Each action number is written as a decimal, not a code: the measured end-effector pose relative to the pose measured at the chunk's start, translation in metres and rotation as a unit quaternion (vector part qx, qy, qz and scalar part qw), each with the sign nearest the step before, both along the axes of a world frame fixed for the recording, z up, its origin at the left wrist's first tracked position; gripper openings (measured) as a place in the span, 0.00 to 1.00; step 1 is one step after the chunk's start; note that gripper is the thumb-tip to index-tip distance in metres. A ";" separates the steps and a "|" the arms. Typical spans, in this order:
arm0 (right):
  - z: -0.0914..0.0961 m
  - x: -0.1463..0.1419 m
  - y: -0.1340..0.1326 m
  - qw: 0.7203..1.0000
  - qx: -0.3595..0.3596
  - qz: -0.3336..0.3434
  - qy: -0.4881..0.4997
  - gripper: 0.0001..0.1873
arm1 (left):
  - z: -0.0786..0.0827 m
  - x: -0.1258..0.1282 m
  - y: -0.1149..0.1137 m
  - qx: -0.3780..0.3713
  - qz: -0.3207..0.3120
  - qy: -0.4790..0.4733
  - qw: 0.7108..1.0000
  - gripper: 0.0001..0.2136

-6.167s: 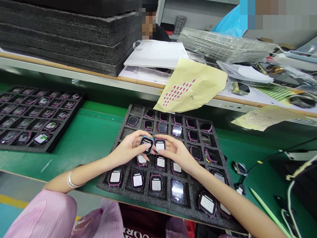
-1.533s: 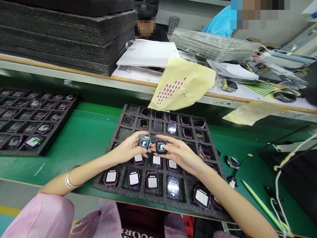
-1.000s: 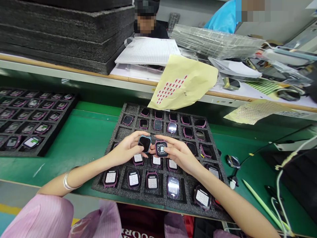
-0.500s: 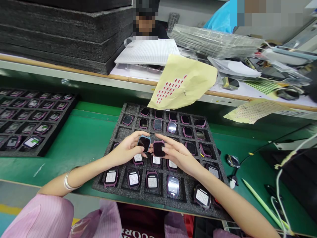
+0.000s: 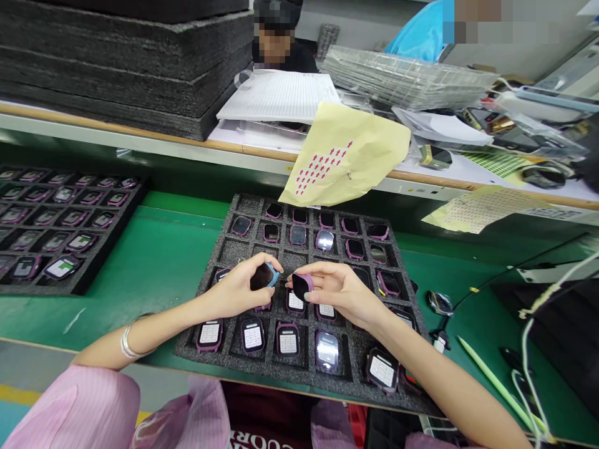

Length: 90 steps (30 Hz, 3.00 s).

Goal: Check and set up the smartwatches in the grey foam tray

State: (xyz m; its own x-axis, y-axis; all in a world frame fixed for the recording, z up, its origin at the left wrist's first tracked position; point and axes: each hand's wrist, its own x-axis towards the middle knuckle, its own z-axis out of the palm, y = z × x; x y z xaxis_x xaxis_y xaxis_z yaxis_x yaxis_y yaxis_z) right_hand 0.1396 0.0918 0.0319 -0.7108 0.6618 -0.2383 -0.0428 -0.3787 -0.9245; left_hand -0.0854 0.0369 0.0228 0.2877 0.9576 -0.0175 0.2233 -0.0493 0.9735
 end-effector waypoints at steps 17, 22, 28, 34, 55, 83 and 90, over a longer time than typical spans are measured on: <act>0.001 0.001 0.000 1.000 -0.003 -0.012 0.010 0.20 | 0.005 0.002 0.001 0.015 -0.006 0.044 0.999 0.14; 0.001 0.002 0.001 1.000 0.013 -0.016 0.003 0.20 | 0.005 0.000 0.001 0.015 0.012 0.046 0.999 0.14; 0.003 0.003 0.000 1.000 0.024 -0.009 -0.005 0.20 | 0.003 -0.001 0.002 0.028 0.025 0.048 0.998 0.14; 0.009 0.003 -0.002 0.999 0.034 -0.012 -0.003 0.20 | 0.008 -0.001 -0.001 0.026 0.026 0.039 0.999 0.13; 0.005 0.004 -0.001 0.998 0.059 -0.017 -0.021 0.20 | 0.001 -0.001 0.006 0.026 0.038 0.032 0.998 0.14; 0.006 0.001 0.001 0.993 -0.095 -0.059 0.025 0.22 | -0.001 0.002 0.009 -0.161 0.049 -0.204 0.964 0.20; 0.003 -0.003 -0.004 0.994 -0.086 -0.070 0.018 0.21 | 0.000 0.005 0.009 -0.195 0.062 -0.280 0.938 0.18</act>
State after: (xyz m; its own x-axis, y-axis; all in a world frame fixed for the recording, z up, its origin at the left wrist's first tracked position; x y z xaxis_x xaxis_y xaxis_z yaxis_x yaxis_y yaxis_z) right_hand 0.1369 0.0877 0.0346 -0.6245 0.7063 -0.3335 -0.1377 -0.5198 -0.8431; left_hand -0.0806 0.0459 0.0225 0.2437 0.9364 -0.2526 -0.3481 0.3276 0.8784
